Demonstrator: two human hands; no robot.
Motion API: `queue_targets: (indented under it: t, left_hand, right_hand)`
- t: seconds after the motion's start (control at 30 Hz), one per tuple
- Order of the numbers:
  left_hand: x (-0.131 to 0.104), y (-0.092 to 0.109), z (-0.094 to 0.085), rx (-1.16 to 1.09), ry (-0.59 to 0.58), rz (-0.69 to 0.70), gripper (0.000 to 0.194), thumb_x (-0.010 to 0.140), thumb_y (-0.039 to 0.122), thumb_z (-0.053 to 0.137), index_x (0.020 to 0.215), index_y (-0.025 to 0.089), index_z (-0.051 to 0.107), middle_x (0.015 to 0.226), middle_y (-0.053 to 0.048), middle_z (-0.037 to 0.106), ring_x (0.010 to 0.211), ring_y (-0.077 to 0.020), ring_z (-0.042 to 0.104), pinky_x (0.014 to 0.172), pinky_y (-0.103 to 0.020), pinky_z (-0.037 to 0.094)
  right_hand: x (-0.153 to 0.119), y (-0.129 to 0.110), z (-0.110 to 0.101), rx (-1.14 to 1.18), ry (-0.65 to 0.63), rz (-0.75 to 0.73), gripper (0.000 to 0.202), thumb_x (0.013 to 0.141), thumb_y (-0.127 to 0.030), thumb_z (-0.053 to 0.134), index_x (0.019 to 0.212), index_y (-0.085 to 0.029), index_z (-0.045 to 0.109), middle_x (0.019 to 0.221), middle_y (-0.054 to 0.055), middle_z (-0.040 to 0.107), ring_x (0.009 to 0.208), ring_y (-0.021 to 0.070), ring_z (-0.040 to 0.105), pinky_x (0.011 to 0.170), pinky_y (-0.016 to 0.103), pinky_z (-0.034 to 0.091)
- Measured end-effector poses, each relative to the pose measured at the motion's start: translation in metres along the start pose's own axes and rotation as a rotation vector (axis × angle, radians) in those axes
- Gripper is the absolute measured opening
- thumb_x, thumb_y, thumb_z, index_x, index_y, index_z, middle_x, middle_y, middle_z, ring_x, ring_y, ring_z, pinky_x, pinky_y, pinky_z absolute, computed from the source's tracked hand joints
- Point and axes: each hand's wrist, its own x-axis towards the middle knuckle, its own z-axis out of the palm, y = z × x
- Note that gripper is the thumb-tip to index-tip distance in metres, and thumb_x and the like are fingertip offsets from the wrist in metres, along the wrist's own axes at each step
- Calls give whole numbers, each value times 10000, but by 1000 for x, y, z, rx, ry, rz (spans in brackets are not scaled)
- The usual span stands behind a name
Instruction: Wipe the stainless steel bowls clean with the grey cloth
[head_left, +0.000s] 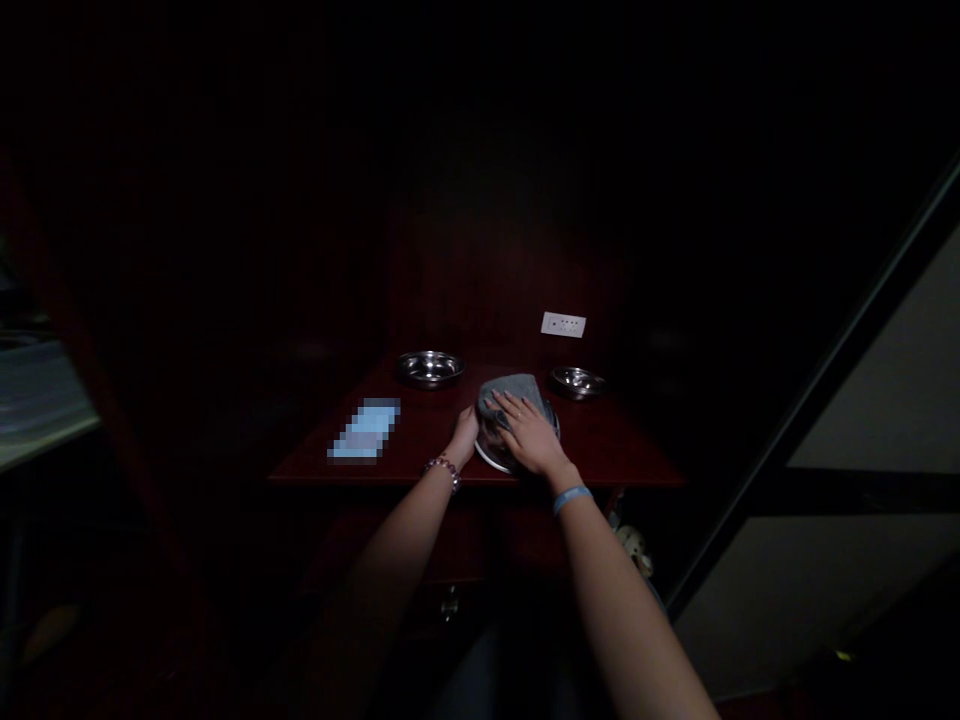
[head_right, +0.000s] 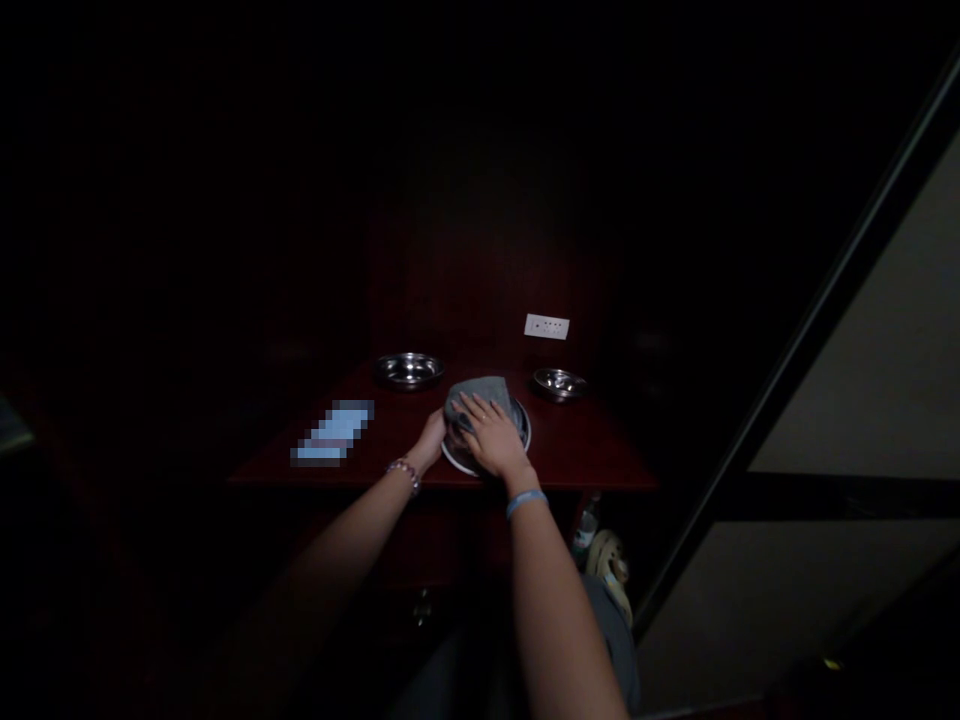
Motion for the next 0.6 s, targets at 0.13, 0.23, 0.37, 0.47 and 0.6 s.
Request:
queue_targets:
  t: [0.13, 0.23, 0.37, 0.47, 0.6]
  left_hand:
    - [2, -2, -2, 22, 12, -2, 366, 812, 521, 697, 883, 164, 738, 903, -96, 780, 903, -249, 701, 948, -398, 524]
    - [4, -5, -4, 34, 24, -6, 379, 811, 537, 702, 843, 161, 734, 864, -84, 769, 844, -234, 684, 922, -394, 527]
    - [5, -6, -5, 33, 31, 12, 401, 807, 552, 708, 854, 155, 740, 878, -87, 767, 876, -234, 684, 925, -382, 518]
    - [5, -6, -6, 34, 24, 30, 414, 808, 554, 704, 882, 148, 748, 905, -95, 772, 905, -240, 691, 941, -380, 512]
    - [5, -5, -6, 23, 29, 31, 398, 813, 536, 696, 890, 149, 747, 921, -103, 774, 913, -248, 696, 960, -399, 513]
  right_hand:
    - [-11, 19, 5, 7, 137, 283, 547, 1063, -332, 328, 1583, -180, 400, 1655, 93, 369, 1557, 255, 301, 1283, 504, 211]
    - [-19, 28, 10, 62, 211, 524, 581, 1075, -333, 247, 1577, -78, 393, 1611, 187, 420, 1522, 294, 367, 1261, 497, 247]
    - [-23, 33, 14, 104, 242, 682, 618, 1081, -377, 218, 1517, -22, 475, 1526, 248, 511, 1496, 341, 402, 1249, 510, 258]
    - [-22, 33, 16, 90, 274, 667, 600, 1083, -383, 221, 1524, -67, 479, 1530, 216, 521, 1502, 315, 397, 1245, 523, 279]
    - [-18, 27, 19, 69, 332, 521, 580, 1072, -348, 244, 1560, -87, 417, 1577, 189, 474, 1511, 271, 386, 1241, 516, 310]
